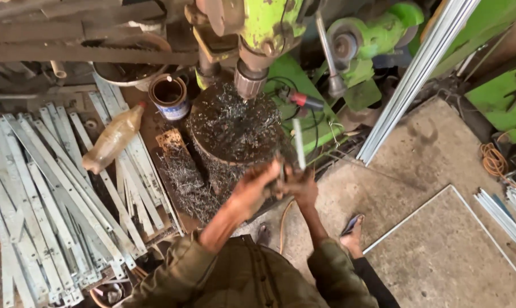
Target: Use a drill press to create holes in metal components on a fabrication floor.
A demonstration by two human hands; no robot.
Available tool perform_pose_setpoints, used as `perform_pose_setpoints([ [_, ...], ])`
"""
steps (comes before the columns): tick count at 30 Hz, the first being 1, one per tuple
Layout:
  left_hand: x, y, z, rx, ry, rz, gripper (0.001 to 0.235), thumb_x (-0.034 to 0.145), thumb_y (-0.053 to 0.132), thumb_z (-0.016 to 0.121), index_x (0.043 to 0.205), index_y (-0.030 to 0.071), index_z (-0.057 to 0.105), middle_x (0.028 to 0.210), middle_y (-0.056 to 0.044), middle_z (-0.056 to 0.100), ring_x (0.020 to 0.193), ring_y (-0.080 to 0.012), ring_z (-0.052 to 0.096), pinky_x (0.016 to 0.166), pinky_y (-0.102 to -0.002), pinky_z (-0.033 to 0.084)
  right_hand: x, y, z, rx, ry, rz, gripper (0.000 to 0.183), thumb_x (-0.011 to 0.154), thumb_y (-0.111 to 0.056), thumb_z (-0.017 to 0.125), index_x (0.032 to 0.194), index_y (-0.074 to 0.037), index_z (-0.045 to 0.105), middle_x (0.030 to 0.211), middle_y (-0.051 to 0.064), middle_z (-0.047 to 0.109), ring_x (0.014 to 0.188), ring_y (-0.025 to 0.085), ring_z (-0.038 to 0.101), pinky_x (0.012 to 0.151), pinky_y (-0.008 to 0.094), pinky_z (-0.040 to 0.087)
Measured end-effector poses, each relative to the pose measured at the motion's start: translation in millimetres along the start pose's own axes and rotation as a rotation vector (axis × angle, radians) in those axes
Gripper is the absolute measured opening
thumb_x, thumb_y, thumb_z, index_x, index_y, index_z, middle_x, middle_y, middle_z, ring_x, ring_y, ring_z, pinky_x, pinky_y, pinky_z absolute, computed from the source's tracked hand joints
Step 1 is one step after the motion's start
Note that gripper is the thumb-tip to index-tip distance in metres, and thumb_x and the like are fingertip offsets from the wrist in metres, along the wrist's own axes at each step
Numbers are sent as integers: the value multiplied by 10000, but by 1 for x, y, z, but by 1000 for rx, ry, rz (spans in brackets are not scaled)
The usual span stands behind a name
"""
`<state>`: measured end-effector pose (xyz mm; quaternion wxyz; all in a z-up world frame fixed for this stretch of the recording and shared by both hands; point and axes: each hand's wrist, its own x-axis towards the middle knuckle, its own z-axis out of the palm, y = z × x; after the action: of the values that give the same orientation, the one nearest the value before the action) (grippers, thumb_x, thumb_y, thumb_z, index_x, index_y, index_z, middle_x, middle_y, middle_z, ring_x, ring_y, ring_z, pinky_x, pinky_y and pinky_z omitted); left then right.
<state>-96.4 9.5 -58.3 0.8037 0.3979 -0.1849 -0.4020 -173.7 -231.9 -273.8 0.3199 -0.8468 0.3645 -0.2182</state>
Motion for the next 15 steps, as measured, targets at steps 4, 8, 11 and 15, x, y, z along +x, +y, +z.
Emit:
perform_pose_setpoints([
  [4, -53, -35, -20, 75, 10, -217, 507, 875, 566, 660, 1065, 102, 735, 1012, -52, 760, 949, -164, 717, 952, -373, 556, 24, 20, 70, -225, -56, -49, 366, 980, -347, 631, 1219, -70, 642, 998, 245, 693, 885, 477, 682, 745, 550, 556],
  [8, -89, -56, -48, -105, 72, -111, 515, 922, 554, 677, 937, 41, 732, 950, -80, 746, 856, -214, 681, 934, -426, 567, 31, -1, 89, -277, -109, -8, 339, 975, -334, 617, 1205, -88, 656, 1274, 270, 590, 981, 505, 646, 817, 588, 530],
  [11, -103, -68, -71, -38, 113, -50, 605, 959, 606, 618, 923, 16, 747, 783, -82, 710, 728, -194, 643, 767, -353, 519, 21, 5, 92, -493, -1, -220, 287, 885, -366, 676, 1095, -176, 723, 1221, 233, 584, 1043, 480, 635, 821, 594, 526],
  [15, -103, -45, -65, -69, 155, -20, 581, 968, 583, 612, 930, 19, 746, 681, -48, 642, 606, -161, 550, 629, -324, 442, 33, 12, 56, -396, 167, -525, 267, 924, -336, 644, 984, -95, 740, 999, 207, 660, 858, 439, 653, 715, 540, 553],
])
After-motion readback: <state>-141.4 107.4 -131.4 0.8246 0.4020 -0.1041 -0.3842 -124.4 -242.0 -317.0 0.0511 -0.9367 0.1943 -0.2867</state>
